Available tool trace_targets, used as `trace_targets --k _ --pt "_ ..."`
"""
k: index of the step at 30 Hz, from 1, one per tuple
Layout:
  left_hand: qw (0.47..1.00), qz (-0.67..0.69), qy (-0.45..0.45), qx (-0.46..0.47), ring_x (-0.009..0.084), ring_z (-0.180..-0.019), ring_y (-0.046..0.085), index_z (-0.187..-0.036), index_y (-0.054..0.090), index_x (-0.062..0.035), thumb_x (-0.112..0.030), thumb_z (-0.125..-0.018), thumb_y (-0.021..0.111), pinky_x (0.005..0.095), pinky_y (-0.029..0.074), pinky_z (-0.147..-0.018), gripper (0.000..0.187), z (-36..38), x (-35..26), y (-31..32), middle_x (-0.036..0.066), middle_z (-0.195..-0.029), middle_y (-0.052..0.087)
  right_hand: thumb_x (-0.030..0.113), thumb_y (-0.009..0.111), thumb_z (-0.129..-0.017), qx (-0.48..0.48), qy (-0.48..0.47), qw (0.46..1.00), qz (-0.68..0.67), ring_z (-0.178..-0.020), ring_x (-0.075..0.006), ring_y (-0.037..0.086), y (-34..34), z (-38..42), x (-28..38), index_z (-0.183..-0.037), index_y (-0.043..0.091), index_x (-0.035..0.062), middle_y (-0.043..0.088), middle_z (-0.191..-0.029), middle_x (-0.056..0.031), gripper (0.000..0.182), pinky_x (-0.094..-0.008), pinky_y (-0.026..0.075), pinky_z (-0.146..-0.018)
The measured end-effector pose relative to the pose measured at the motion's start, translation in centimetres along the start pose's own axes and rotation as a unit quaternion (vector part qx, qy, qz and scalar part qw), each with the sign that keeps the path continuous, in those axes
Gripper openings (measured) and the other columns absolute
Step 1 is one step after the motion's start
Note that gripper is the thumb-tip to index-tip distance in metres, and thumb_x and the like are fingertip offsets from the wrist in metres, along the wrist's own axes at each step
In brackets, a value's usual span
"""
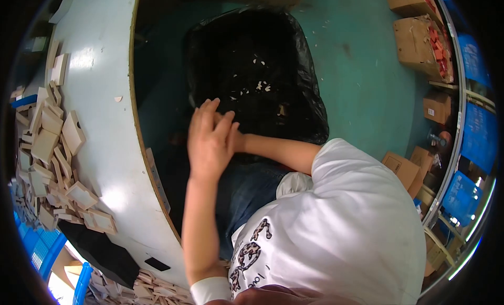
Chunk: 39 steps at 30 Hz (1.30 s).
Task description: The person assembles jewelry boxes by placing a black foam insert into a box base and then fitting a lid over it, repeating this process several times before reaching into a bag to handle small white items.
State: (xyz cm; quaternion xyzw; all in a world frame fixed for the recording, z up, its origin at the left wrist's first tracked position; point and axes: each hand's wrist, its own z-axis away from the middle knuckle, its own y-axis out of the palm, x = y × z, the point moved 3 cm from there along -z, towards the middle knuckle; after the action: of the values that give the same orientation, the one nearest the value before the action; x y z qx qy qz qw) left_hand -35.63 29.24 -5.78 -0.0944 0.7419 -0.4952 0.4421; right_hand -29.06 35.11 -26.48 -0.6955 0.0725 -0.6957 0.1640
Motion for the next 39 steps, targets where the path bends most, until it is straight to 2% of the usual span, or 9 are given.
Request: trace_targets --k 7,10,12,15,22,28,31,35,39 --pt "0.960 0.046 -0.235 0.146 0.0443 -0.162 0.017 -0.154 0.050 0.0025 -0.037 -0.105 0.063 0.0592 0.028 -0.128 0.065 10.0 6.0 8.9 0.020 -0.171 0.033 0.008 0.065 -0.092 0.153 -0.171 0.972 0.055 -0.126 -0.0407 0.059 -2.5 4.8 2.3 -0.121 0.074 0.0048 0.067 -0.133 -0.0171 0.031 -0.0497 0.044 -0.113" --pt "0.964 0.076 -0.240 0.085 0.0421 -0.163 0.017 -0.157 0.045 0.0038 -0.038 -0.104 0.064 0.0542 0.032 -0.127 0.070 9.7 6.0 9.2 0.018 -0.173 0.029 0.001 0.063 -0.089 0.155 0.029 0.976 -0.149 -0.110 -0.0303 0.071 -6.4 6.2 0.2 -0.104 0.078 0.0035 0.075 -0.111 -0.0128 0.022 -0.0392 0.054 -0.101" --pt "0.953 0.076 -0.272 0.108 0.0406 -0.160 0.025 -0.162 0.036 0.0012 -0.024 -0.102 0.068 0.0486 0.038 -0.125 0.072 9.4 5.9 9.1 0.016 -0.176 0.021 -0.003 0.063 -0.088 0.008 0.091 0.981 -0.170 -0.100 -0.0275 0.074 -7.8 5.1 -4.1 -0.105 0.079 0.0064 0.077 -0.106 -0.0101 0.025 -0.0358 0.057 -0.089" --pt "0.942 0.110 -0.292 0.119 0.0379 -0.157 0.033 -0.163 0.035 -0.0010 -0.011 -0.098 0.070 0.0457 0.039 -0.124 0.074 9.1 5.5 8.7 0.014 -0.177 0.018 0.006 0.070 -0.089 -0.047 0.211 0.976 0.034 -0.105 -0.0303 0.073 -9.4 2.3 -11.6 -0.114 0.076 0.0044 0.076 -0.112 -0.0137 0.025 -0.0403 0.057 -0.093" --pt "0.946 0.136 -0.277 0.096 0.0352 -0.156 0.037 -0.163 0.036 -0.0055 -0.002 -0.097 0.067 0.0432 0.043 -0.123 0.074 9.9 6.3 8.7 0.009 -0.177 0.020 0.041 0.086 -0.083 0.062 0.353 0.838 0.412 -0.128 -0.0352 0.063 -6.9 -0.3 -15.1 -0.151 0.052 0.0108 0.072 -0.129 -0.0144 0.082 -0.0522 0.049 -0.108" --pt "0.942 0.156 -0.285 0.083 0.0354 -0.155 0.038 -0.162 0.039 -0.0051 -0.001 -0.096 0.068 0.0427 0.041 -0.123 0.072 9.7 6.5 8.6 0.009 -0.176 0.025 0.040 0.084 -0.085 0.063 0.334 0.899 0.278 -0.126 -0.0359 0.065 -7.2 -0.6 -15.2 -0.150 0.052 0.0043 0.071 -0.129 -0.0173 0.081 -0.0508 0.051 -0.106" --pt "0.940 0.164 -0.287 0.078 0.0339 -0.154 0.040 -0.161 0.040 -0.0056 -0.003 -0.097 0.068 0.0422 0.042 -0.123 0.070 9.8 6.7 8.7 0.007 -0.176 0.025 0.038 0.084 -0.086 -0.124 0.346 0.914 0.170 -0.128 -0.0388 0.064 -8.6 -1.2 -15.3 -0.150 0.053 -0.0003 0.068 -0.137 -0.0217 0.081 -0.0512 0.053 -0.104" --pt "0.939 0.184 -0.282 0.068 0.0324 -0.154 0.041 -0.161 0.041 -0.0071 -0.006 -0.098 0.068 0.0414 0.043 -0.123 0.068 10.0 7.2 8.9 0.005 -0.176 0.026 0.040 0.081 -0.090 -0.164 0.500 0.824 -0.208 -0.137 -0.0373 0.060 -4.3 -1.8 -17.3 -0.151 0.054 -0.0062 0.057 -0.152 -0.0268 0.081 -0.0463 0.052 -0.108" --pt "0.937 0.199 -0.280 0.065 0.0317 -0.154 0.041 -0.161 0.042 -0.0086 -0.006 -0.099 0.067 0.0413 0.042 -0.123 0.067 10.0 7.2 8.5 0.004 -0.176 0.027 0.039 0.084 -0.085 -0.064 0.477 0.874 0.065 -0.139 -0.0364 0.059 -0.8 -3.3 -17.0 -0.148 0.057 -0.0034 0.060 -0.148 -0.0270 0.081 -0.0425 0.051 -0.112"
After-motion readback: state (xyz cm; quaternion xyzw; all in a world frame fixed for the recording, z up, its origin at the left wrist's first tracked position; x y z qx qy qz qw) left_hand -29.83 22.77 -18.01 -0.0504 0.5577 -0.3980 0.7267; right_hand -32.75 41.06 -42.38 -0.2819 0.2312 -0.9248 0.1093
